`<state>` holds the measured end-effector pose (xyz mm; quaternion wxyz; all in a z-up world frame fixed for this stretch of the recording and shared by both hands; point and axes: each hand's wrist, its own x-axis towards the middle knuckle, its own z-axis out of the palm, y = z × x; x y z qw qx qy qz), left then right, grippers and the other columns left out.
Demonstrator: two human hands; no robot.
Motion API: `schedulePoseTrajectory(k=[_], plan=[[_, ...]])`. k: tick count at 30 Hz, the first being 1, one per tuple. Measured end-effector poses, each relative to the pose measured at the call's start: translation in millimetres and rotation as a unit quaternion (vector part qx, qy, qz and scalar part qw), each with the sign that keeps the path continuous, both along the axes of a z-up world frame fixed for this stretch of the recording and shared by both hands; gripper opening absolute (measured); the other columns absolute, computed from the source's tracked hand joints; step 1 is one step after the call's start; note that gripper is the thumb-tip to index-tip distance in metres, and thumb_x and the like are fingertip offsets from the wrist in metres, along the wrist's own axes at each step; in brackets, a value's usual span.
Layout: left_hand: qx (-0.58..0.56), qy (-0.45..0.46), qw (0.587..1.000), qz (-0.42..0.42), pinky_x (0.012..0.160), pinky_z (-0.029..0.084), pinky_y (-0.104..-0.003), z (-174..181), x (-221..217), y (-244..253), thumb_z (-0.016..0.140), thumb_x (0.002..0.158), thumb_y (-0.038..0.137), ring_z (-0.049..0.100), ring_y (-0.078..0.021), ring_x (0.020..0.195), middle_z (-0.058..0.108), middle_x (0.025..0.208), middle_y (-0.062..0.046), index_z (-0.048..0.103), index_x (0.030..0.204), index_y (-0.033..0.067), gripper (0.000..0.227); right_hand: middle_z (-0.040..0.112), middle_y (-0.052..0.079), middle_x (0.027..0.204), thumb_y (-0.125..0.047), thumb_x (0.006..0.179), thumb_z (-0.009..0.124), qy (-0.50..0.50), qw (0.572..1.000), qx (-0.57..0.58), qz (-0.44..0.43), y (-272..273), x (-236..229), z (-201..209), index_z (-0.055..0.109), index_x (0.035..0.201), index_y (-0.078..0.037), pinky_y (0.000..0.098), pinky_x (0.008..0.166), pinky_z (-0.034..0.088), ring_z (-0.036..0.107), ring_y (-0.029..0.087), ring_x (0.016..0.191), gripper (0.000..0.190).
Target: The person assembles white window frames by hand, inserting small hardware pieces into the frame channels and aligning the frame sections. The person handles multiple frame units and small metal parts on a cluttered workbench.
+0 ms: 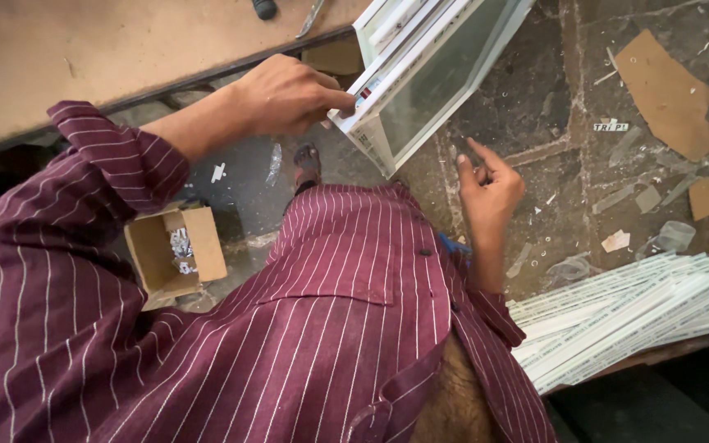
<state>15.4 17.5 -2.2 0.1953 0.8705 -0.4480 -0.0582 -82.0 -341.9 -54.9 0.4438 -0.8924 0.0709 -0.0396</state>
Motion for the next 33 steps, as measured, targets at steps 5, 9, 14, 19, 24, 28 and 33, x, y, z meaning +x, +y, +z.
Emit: schedulePoseTrajectory(k=[5, 9, 14, 19, 24, 28, 33], plan=[[0.002, 0.027, 0.999, 0.039, 0.064, 0.054, -0.044, 14, -8, -3, 0.074, 0.081, 0.011, 0.071, -0.0304, 0.083, 0.074, 0.096, -0.005, 0.072, 0.116, 0.0174, 0.036, 0.04, -0.004, 0.059, -0.011, 0.089, 0.082, -0.018, 0.999, -0.04, 0.021, 1, 1, 5, 0.078, 0.122, -0.009, 0.0257, 0.053, 0.034, 0.037, 0.005, 0.056, 0.034], [-0.038, 0.075, 0.992, 0.097, 0.069, 0.056, -0.042, 30, -12, -3, 0.074, 0.082, 0.012, 0.073, -0.0259, 0.084, 0.074, 0.098, -0.005, 0.073, 0.115, 0.0159, 0.033, 0.041, -0.004, 0.059, -0.013, 0.089, 0.082, 0.0, 1.0, -0.014, 0.003, 6, 0, 4, 0.078, 0.122, -0.011, 0.0253, 0.052, 0.034, 0.038, 0.004, 0.056, 0.033], [-0.175, 0.035, 0.971, 0.158, 0.072, 0.057, -0.043, 29, -22, -6, 0.077, 0.096, 0.022, 0.073, -0.0274, 0.088, 0.072, 0.107, -0.012, 0.068, 0.12, 0.0033, 0.032, 0.044, -0.003, 0.058, -0.011, 0.091, 0.079, 0.002, 1.0, -0.01, 0.02, 10, 0, -1, 0.078, 0.123, -0.011, 0.0243, 0.052, 0.036, 0.04, 0.004, 0.055, 0.032], [-0.137, -0.006, 0.955, 0.264, 0.064, 0.054, -0.047, 2, -25, -40, 0.074, 0.093, 0.025, 0.069, -0.0356, 0.077, 0.069, 0.093, -0.014, 0.071, 0.111, 0.0048, 0.027, 0.05, -0.002, 0.059, -0.016, 0.09, 0.079, 0.023, 0.999, -0.02, 0.039, 13, 7, -2, 0.076, 0.124, -0.01, 0.0245, 0.053, 0.041, 0.045, 0.005, 0.055, 0.035], [-0.142, -0.018, 0.944, 0.298, 0.065, 0.053, -0.052, -24, -13, -62, 0.07, 0.091, 0.019, 0.067, -0.0413, 0.076, 0.068, 0.086, -0.018, 0.068, 0.093, 0.003, 0.016, 0.054, -0.001, 0.062, -0.018, 0.089, 0.079, 0.038, 0.997, -0.026, 0.06, 12, 3, -8, 0.076, 0.123, -0.008, 0.0258, 0.055, 0.043, 0.049, 0.006, 0.057, 0.036], [-0.149, -0.011, 0.942, 0.299, 0.062, 0.053, -0.053, -30, 0, -64, 0.071, 0.09, 0.02, 0.066, -0.0431, 0.07, 0.068, 0.078, -0.019, 0.065, 0.078, 0.0011, 0.023, 0.054, -0.002, 0.063, -0.017, 0.089, 0.079, 0.055, 0.997, 0.015, 0.045, 9, -4, -13, 0.075, 0.124, -0.006, 0.0245, 0.055, 0.043, 0.049, 0.005, 0.058, 0.037], [-0.116, -0.012, 0.945, 0.306, 0.059, 0.053, -0.052, -27, 8, -66, 0.072, 0.088, 0.024, 0.065, -0.0425, 0.063, 0.066, 0.068, -0.019, 0.068, 0.071, 0.0021, 0.028, 0.053, -0.001, 0.061, -0.015, 0.09, 0.077, 0.069, 0.997, 0.026, 0.024, 2, -12, -16, 0.075, 0.124, -0.006, 0.0245, 0.054, 0.041, 0.047, 0.005, 0.056, 0.035]])
